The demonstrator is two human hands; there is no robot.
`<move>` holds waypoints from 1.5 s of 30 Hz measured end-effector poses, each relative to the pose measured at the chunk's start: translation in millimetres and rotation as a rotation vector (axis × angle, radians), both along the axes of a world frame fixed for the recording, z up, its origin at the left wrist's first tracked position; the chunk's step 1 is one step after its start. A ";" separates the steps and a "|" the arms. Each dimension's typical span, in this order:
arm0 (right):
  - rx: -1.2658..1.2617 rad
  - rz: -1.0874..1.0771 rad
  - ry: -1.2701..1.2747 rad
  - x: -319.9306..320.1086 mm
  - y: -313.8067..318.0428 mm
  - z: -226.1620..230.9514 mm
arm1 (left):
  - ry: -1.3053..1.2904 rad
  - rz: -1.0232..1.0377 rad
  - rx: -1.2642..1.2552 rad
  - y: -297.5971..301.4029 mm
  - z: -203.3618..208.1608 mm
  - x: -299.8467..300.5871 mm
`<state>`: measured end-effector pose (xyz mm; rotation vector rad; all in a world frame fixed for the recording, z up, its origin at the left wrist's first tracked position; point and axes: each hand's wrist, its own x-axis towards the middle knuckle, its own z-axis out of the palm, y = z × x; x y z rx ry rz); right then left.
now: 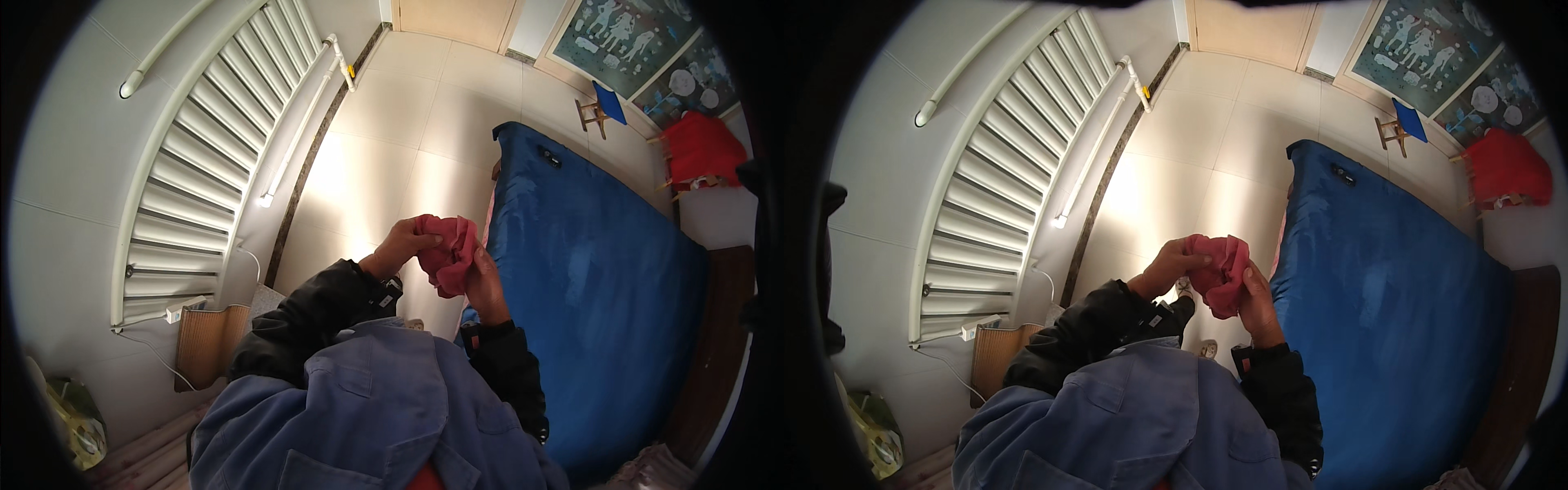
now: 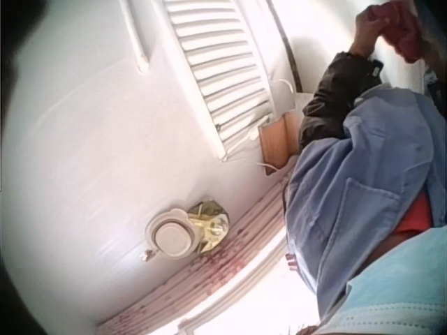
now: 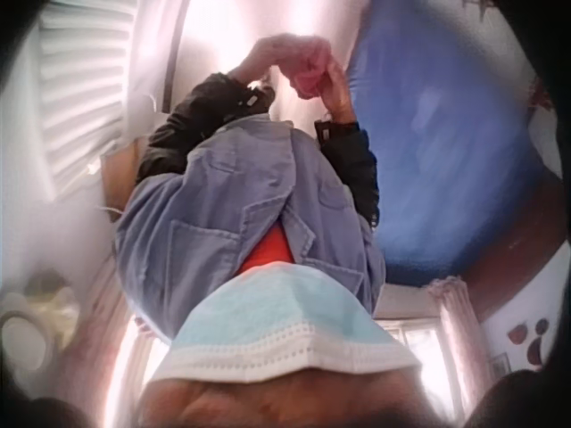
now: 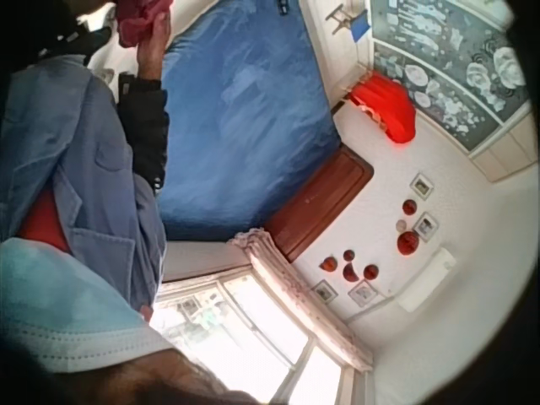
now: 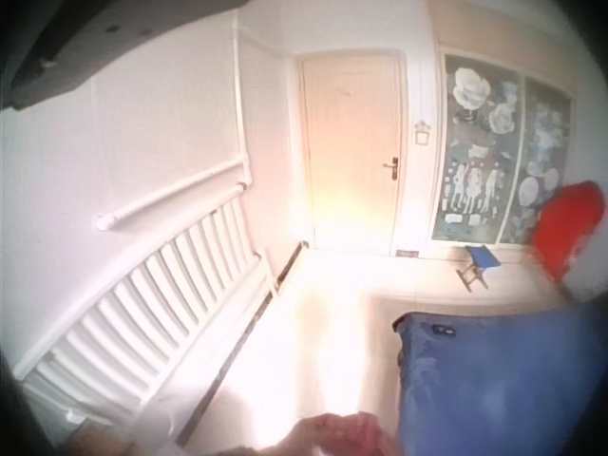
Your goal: The person wipes the window frame and sill with a pink cloth, then wipes the blue mattress and the wooden headboard. The person uses a cloth to clean each surface in sequence.
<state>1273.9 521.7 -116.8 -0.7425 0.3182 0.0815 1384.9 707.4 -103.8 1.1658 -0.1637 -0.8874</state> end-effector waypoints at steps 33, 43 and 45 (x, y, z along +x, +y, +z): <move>-0.274 0.148 -0.075 622.7 -158.5 14.5 | -0.123 0.213 0.039 -142.5 35.3 555.4; -0.355 -0.055 -0.105 673.4 -282.4 21.5 | 0.064 -0.269 -0.039 -279.9 4.8 656.1; -0.359 -0.173 -0.091 679.2 -305.3 14.1 | 0.030 -0.389 0.102 -309.4 -2.7 675.8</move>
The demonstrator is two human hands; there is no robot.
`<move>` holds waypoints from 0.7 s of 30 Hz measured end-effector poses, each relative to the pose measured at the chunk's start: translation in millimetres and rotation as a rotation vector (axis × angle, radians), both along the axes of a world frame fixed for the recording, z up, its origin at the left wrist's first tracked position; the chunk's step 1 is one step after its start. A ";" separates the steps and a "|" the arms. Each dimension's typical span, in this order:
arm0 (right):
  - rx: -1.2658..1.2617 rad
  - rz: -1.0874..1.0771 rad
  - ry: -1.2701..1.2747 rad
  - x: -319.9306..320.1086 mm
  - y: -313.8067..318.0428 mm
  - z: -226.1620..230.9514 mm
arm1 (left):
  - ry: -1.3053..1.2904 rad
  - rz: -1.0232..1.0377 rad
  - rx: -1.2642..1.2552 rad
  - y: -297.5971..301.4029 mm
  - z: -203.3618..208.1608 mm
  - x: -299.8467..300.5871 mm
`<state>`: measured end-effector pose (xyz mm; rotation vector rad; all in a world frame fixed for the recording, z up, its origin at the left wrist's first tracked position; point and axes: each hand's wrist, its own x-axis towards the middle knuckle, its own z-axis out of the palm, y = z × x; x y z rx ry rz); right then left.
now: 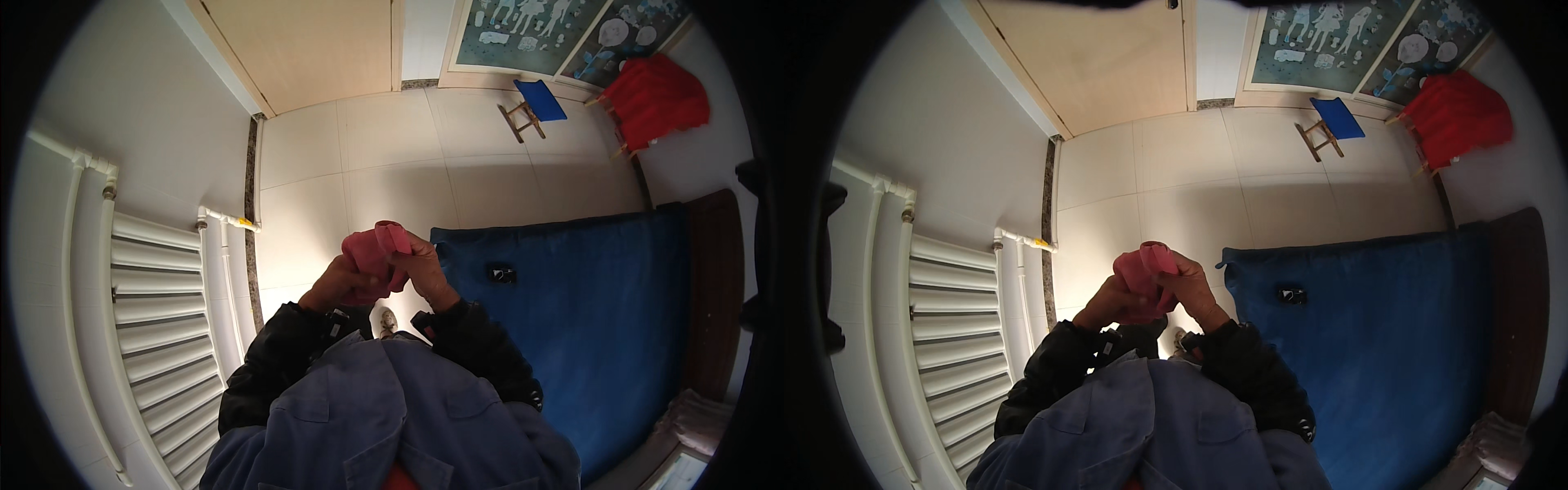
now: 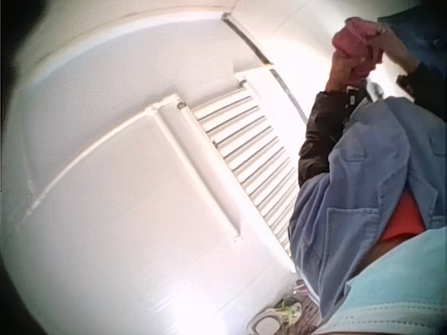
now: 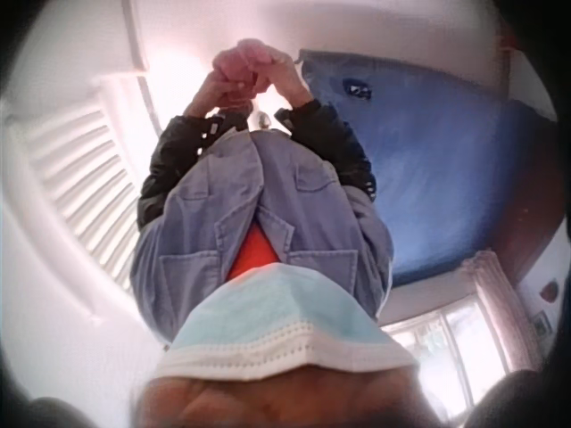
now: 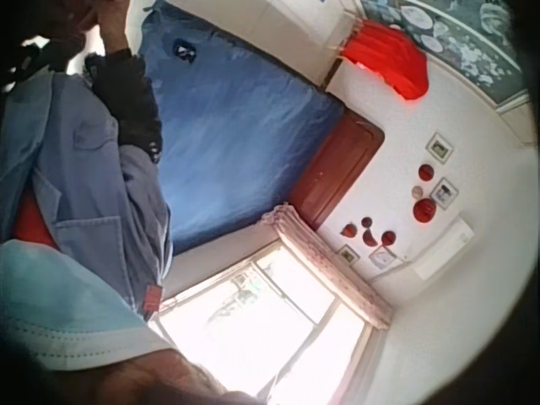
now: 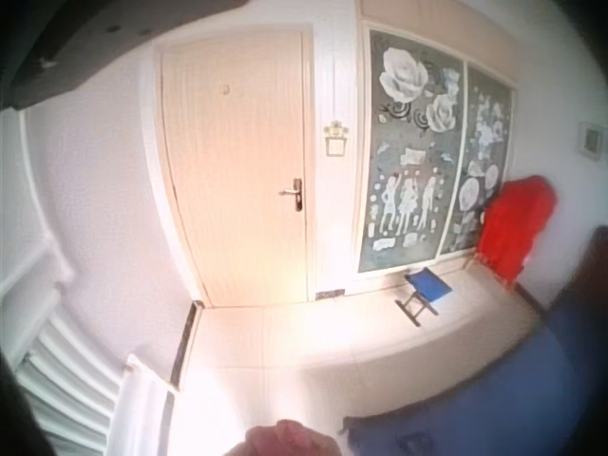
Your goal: The person wipes the window frame and sill with a pink cloth, then wipes the blue mattress and the wooden headboard. The person uses a cloth to clean each surface in sequence.
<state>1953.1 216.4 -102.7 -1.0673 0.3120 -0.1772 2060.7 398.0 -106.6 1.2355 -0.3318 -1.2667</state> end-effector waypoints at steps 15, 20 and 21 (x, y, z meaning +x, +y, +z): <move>-0.848 -0.055 -0.061 139.1 -172.5 -16.4 | 0.215 -0.143 -0.015 -234.9 -37.5 230.4; -0.674 -0.257 0.008 153.5 -227.9 -29.7 | 0.251 -0.296 -0.109 -315.5 -48.5 268.7; -0.720 -0.307 0.077 153.7 -239.0 -32.4 | 0.283 -0.284 -0.034 -337.8 -49.9 266.8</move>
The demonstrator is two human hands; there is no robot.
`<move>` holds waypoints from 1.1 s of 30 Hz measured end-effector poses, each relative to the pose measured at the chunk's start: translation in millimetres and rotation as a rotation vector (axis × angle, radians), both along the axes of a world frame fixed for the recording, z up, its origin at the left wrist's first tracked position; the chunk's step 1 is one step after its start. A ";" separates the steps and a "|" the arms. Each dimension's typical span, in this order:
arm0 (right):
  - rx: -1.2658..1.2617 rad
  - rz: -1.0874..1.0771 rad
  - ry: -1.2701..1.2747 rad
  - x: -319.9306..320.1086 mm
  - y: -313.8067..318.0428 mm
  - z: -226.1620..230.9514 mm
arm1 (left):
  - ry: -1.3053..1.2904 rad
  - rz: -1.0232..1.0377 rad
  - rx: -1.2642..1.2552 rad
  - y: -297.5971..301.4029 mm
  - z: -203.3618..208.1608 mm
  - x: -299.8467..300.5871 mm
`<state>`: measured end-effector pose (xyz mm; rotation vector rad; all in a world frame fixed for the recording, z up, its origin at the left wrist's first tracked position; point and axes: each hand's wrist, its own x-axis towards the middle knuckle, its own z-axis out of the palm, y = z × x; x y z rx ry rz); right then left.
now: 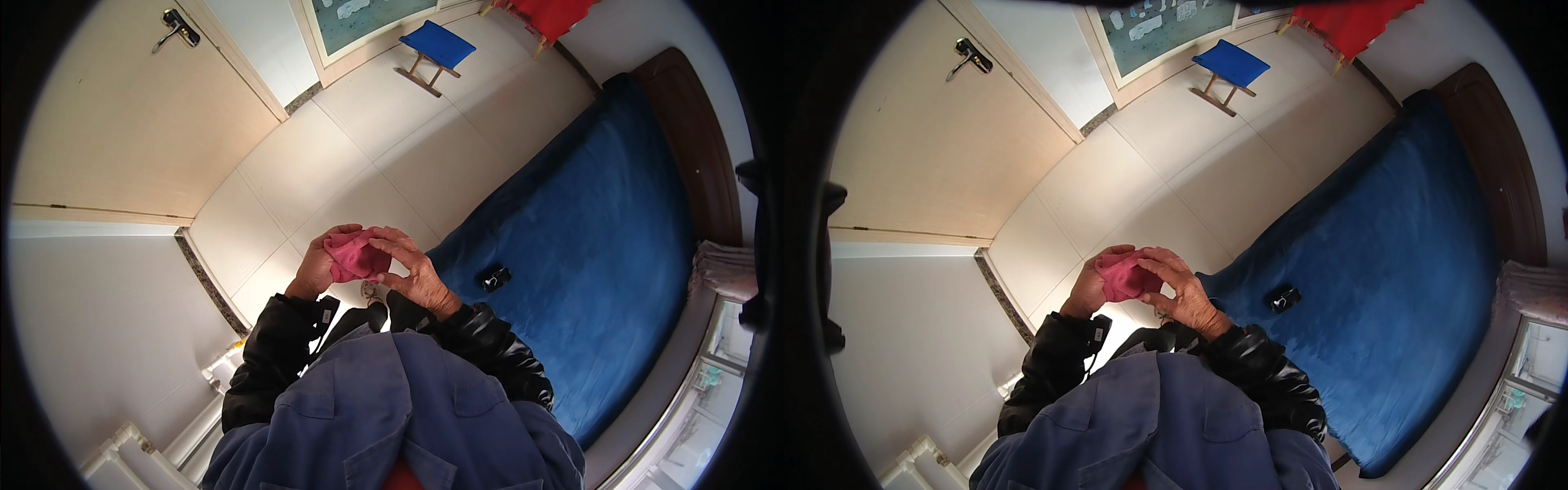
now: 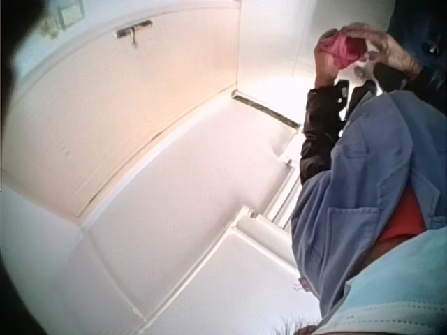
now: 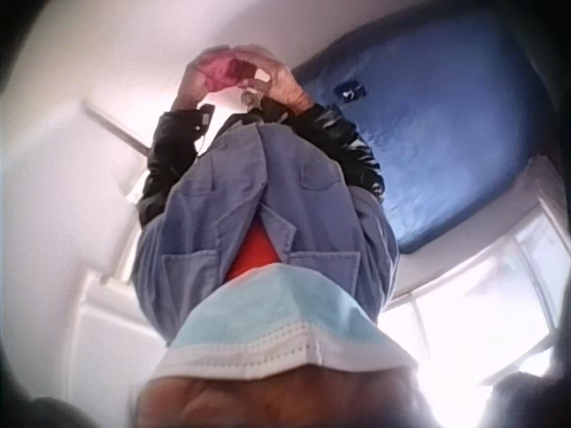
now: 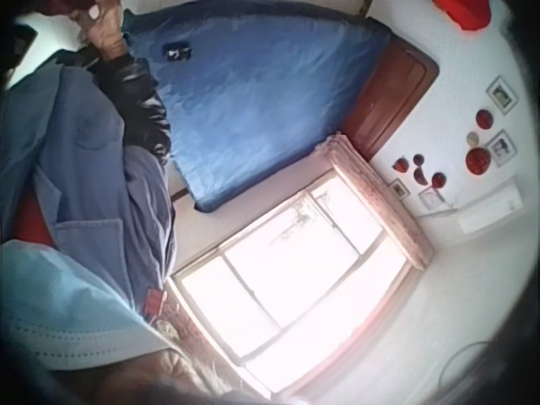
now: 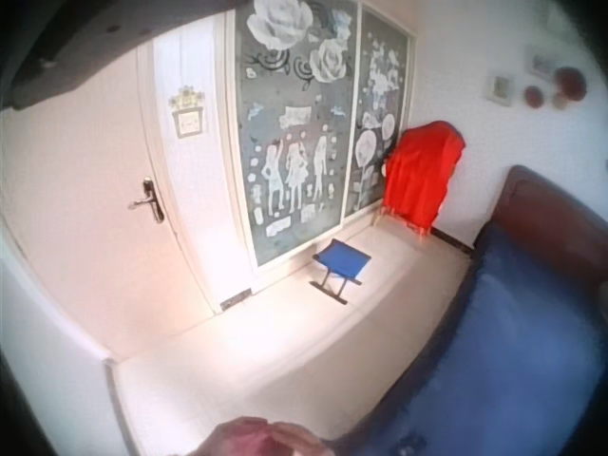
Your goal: The person wipes the window frame and sill with a pink cloth, then wipes the blue mattress and the wooden headboard. The person uses a cloth to clean each surface in sequence.
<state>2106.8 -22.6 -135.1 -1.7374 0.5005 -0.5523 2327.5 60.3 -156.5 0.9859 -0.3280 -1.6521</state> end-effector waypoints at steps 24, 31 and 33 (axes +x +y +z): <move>0.655 -0.476 0.003 -18.5 -374.6 -22.6 | -0.256 -0.617 -0.050 -438.8 -8.3 -31.0; 0.008 -0.873 0.329 -19.1 -500.2 -15.4 | -0.455 -0.705 -0.081 -603.9 -20.4 -26.4; -0.024 -0.834 0.406 -19.8 -529.5 -0.9 | -0.480 -0.692 -0.124 -640.9 -12.5 -25.0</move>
